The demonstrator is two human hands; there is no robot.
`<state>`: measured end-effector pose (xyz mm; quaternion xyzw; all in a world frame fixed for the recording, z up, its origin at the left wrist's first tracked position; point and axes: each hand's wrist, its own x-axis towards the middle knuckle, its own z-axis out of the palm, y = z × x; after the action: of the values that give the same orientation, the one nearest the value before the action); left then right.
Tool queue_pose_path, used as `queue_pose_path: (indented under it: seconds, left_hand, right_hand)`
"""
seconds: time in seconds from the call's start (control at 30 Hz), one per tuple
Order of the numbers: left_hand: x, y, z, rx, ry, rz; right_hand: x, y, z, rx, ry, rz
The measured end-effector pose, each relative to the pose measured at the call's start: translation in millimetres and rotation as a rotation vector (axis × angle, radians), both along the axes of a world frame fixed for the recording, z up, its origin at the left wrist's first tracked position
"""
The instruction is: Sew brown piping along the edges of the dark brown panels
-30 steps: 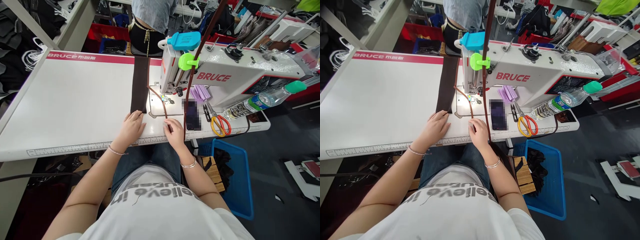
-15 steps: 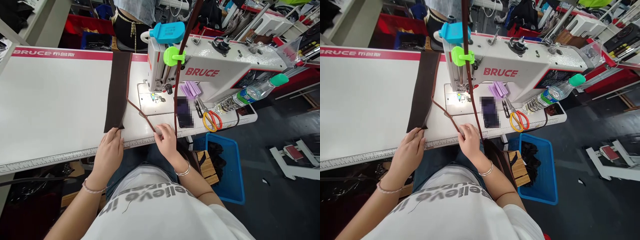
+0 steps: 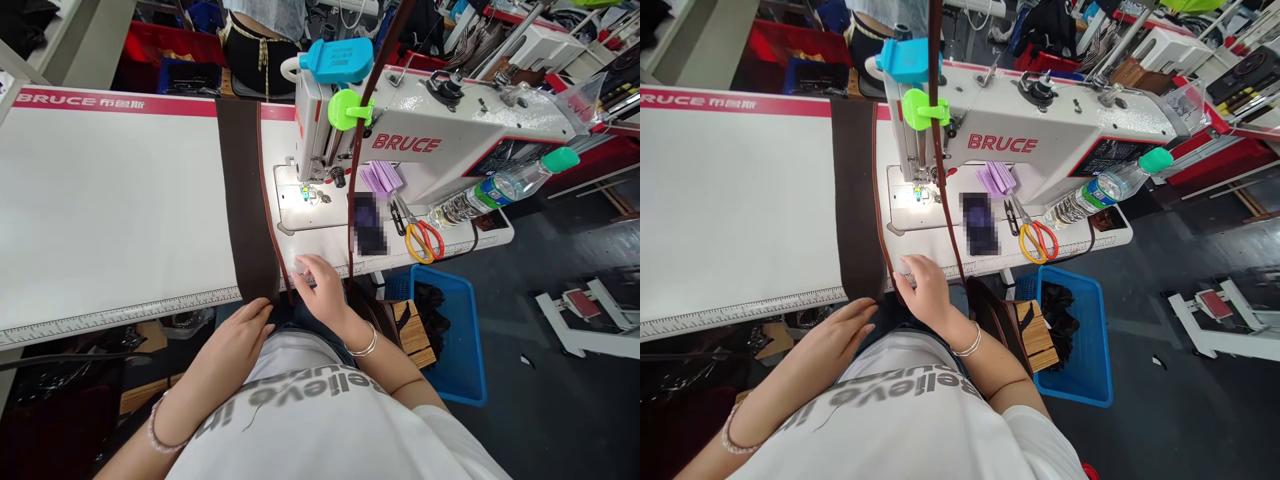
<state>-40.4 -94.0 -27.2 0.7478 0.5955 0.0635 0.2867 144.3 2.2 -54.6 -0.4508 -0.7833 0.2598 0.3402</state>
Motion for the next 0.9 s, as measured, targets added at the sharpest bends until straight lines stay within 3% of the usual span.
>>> queue_pose_path:
  seconds: [0.17, 0.27, 0.57, 0.9]
  left_hand:
    - [-2.1, 7.7, 2.3, -0.309, -0.200, -0.113]
    - [-3.2, 11.8, -1.3, -0.389, -0.258, -0.140]
    - [-2.3, 18.7, -26.4, -0.343, -0.270, -0.095]
    - [-3.3, 22.9, -22.7, -0.317, -0.288, -0.067]
  right_hand:
    - [-9.7, -10.3, -3.2, -0.179, 0.013, 0.041]
    - [-10.4, -15.5, -8.6, -0.203, -0.020, -0.002]
    - [-11.3, -19.9, -18.9, -0.153, -0.151, -0.084]
    - [-12.8, -12.9, -20.1, -0.138, -0.122, -0.143]
